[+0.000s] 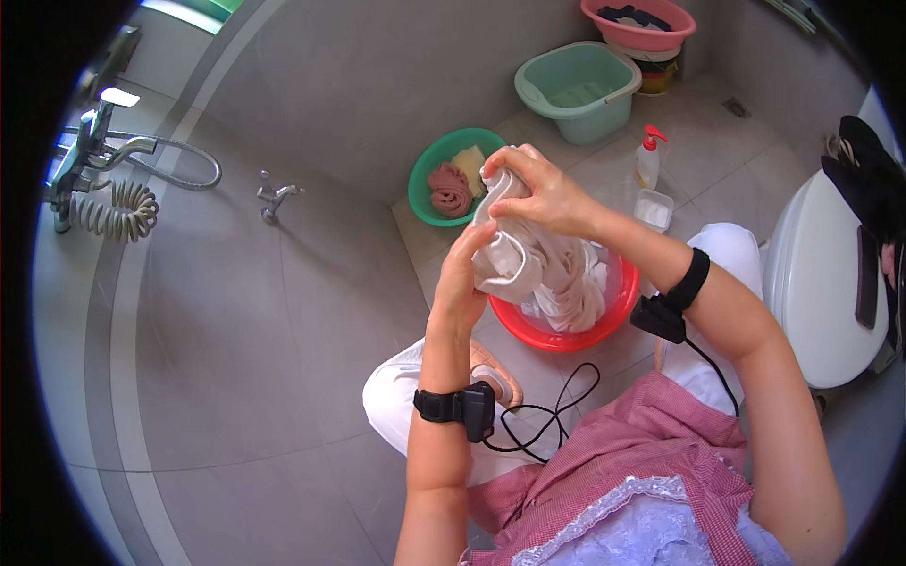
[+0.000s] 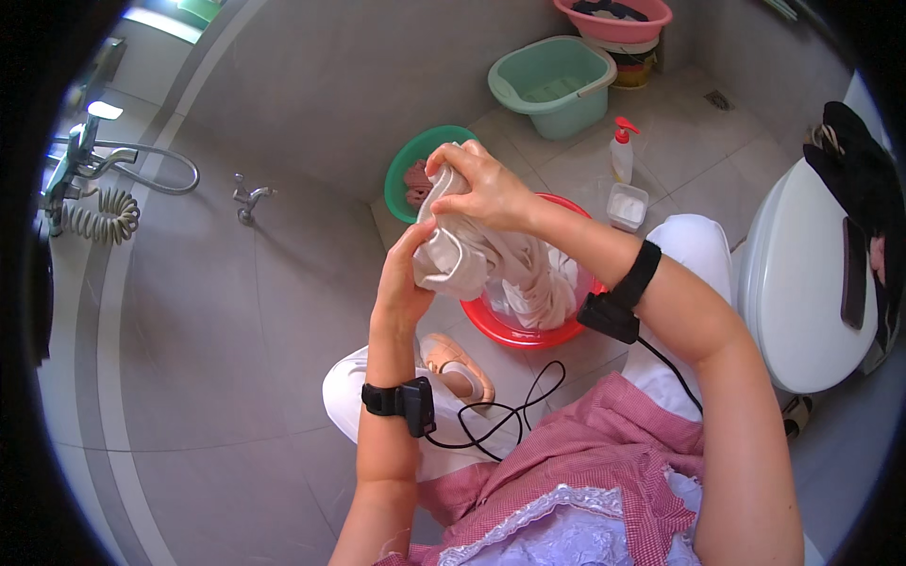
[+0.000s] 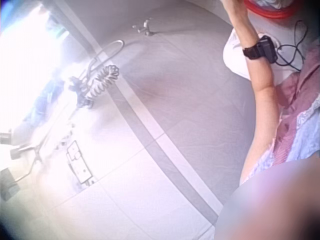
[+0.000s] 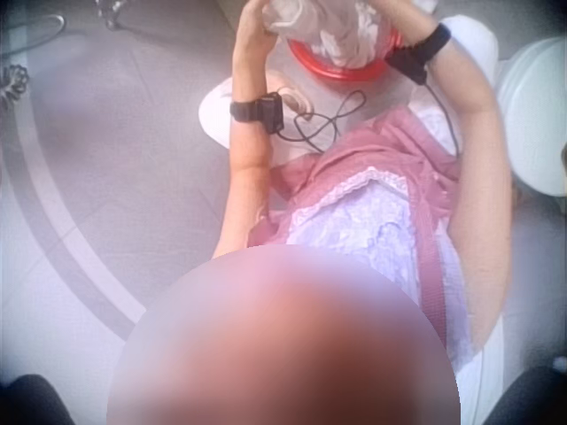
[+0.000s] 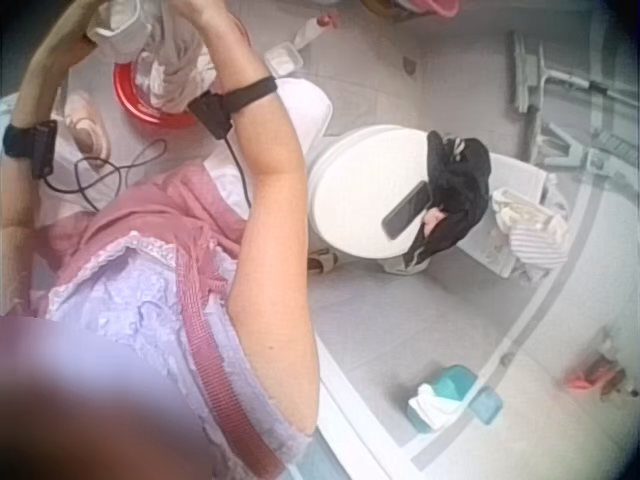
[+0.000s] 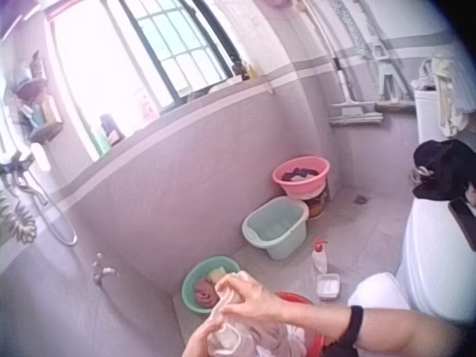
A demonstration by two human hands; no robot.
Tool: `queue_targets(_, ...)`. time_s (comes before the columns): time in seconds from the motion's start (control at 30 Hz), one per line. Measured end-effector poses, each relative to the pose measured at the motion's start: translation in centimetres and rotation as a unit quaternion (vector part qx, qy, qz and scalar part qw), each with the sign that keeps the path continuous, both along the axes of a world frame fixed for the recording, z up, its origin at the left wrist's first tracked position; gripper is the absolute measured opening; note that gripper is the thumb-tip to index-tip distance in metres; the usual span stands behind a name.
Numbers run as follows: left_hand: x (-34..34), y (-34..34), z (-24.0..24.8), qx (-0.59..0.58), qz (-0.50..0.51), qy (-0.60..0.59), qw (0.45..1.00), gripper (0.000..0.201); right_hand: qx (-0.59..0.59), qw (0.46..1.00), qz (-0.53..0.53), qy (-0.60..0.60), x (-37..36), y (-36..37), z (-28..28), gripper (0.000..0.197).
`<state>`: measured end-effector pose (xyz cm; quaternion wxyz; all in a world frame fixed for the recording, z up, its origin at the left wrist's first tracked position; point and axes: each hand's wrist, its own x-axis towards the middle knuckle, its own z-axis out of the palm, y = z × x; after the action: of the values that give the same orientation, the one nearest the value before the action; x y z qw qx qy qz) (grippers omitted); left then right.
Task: Hand washing a piece of white clothing in a basin.
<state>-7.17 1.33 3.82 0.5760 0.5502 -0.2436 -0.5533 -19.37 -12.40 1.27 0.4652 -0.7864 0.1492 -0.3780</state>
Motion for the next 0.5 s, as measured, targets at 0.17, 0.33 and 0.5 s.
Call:
queue_targets(0.17,-0.8,-0.4,-0.9,0.003,0.047,0.136,0.990,0.038,0.037,0.993,-0.035,0.105,0.3,1.4,-0.8,0.052)
queue_targets(0.33,-0.7,-1.3,-0.8,-0.019,0.075,0.128,0.989,0.044,-0.025,0.965,-0.195,0.172,0.7,1.8,-2.7,0.065)
queue_targets(0.5,-0.2,-1.7,-2.4,-0.012,0.071,0.104,0.992,0.048,0.237,0.934,-0.113,0.243,0.0,0.7,0.4,0.073)
